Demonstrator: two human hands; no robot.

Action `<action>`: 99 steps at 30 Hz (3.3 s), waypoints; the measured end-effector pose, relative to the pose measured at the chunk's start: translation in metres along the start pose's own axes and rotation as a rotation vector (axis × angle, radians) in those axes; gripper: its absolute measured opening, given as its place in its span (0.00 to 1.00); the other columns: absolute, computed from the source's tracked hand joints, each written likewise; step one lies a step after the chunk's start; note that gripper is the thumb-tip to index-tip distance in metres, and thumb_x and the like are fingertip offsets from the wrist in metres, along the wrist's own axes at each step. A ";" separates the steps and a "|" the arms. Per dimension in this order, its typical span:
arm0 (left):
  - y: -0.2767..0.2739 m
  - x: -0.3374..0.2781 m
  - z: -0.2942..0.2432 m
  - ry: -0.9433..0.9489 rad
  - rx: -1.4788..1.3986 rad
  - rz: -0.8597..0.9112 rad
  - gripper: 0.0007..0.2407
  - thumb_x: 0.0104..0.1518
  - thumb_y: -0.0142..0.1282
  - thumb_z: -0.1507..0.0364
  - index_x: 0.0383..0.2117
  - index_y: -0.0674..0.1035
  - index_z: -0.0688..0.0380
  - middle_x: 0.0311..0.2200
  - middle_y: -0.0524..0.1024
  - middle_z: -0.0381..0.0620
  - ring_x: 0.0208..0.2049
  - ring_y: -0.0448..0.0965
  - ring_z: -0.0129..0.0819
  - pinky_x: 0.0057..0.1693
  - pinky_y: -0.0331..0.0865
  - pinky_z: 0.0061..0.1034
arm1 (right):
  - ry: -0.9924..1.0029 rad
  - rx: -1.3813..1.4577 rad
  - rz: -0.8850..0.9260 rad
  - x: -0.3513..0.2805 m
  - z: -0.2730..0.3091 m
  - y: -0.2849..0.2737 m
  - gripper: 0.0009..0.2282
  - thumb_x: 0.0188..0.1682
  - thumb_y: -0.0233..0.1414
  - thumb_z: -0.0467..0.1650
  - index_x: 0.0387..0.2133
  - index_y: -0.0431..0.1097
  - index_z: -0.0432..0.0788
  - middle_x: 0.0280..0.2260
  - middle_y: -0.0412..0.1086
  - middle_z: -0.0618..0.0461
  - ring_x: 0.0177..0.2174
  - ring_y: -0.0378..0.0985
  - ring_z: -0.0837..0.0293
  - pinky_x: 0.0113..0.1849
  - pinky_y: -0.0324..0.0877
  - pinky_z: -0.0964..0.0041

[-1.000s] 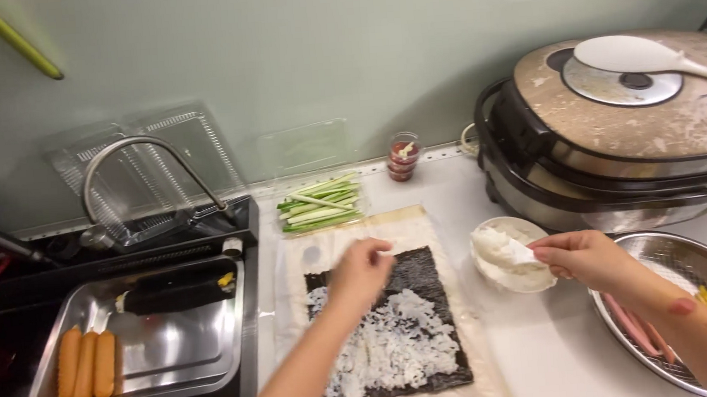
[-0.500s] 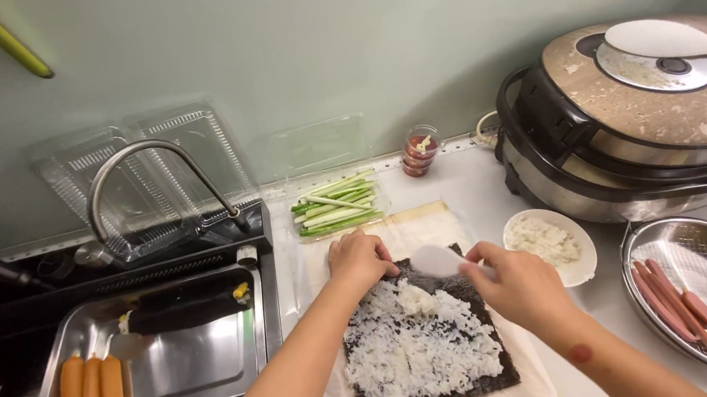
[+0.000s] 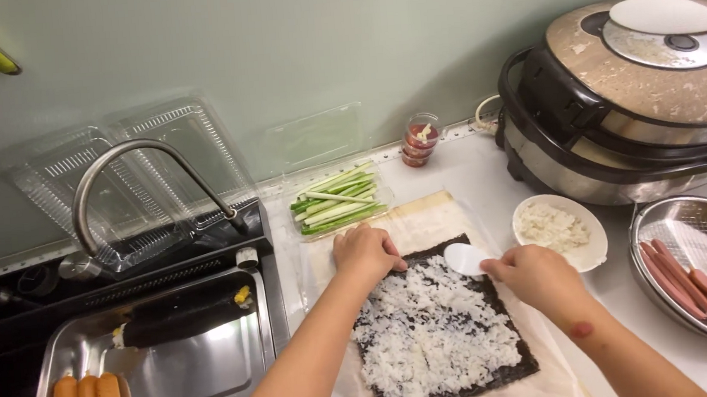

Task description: Making sushi rolls by spreading rice on seaweed and adding ingredients like cucumbers and sausages.

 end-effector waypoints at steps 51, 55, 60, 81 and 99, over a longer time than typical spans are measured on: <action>-0.014 0.025 -0.008 -0.060 -0.191 0.190 0.18 0.38 0.75 0.61 0.37 0.86 0.46 0.35 0.84 0.39 0.37 0.82 0.30 0.50 0.70 0.27 | -0.109 -0.090 -0.353 -0.040 -0.108 -0.119 0.12 0.51 0.50 0.41 0.47 0.73 0.61 0.29 0.79 0.51 0.34 0.82 0.50 0.38 0.74 0.55; -0.005 -0.001 -0.095 -0.070 -0.181 0.101 0.14 0.49 0.67 0.63 0.42 0.84 0.44 0.40 0.84 0.38 0.40 0.83 0.29 0.53 0.71 0.25 | -0.334 -0.214 -0.524 -0.002 -0.129 -0.103 0.10 0.51 0.49 0.39 0.43 0.73 0.59 0.30 0.78 0.54 0.33 0.81 0.50 0.35 0.74 0.54; 0.088 -0.010 -0.171 -0.037 -0.499 0.299 0.16 0.63 0.55 0.69 0.56 0.71 0.55 0.42 0.83 0.45 0.41 0.84 0.30 0.52 0.74 0.27 | -0.380 -0.415 -0.408 0.033 -0.129 -0.077 0.12 0.49 0.49 0.32 0.45 0.72 0.58 0.33 0.77 0.55 0.35 0.82 0.52 0.32 0.75 0.56; 0.015 0.030 -0.079 -0.059 -0.168 -0.210 0.10 0.48 0.65 0.59 0.36 0.86 0.40 0.35 0.84 0.39 0.41 0.83 0.38 0.51 0.73 0.33 | -0.055 0.892 0.202 0.086 -0.161 -0.052 0.14 0.47 0.59 0.33 0.41 0.82 0.37 0.21 0.71 0.55 0.19 0.62 0.66 0.22 0.54 0.72; 0.024 0.028 -0.055 -0.027 -0.069 0.031 0.08 0.40 0.73 0.62 0.19 0.84 0.44 0.28 0.83 0.39 0.40 0.80 0.34 0.58 0.59 0.33 | -0.199 0.001 -0.060 -0.034 0.022 -0.055 0.14 0.52 0.48 0.45 0.41 0.75 0.55 0.30 0.79 0.54 0.31 0.85 0.55 0.31 0.78 0.56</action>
Point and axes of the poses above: each hand's wrist, its own x-axis towards the middle knuckle, its own y-axis out of the palm, z = x × y, the point moved 2 cm from there along x, towards the middle knuckle
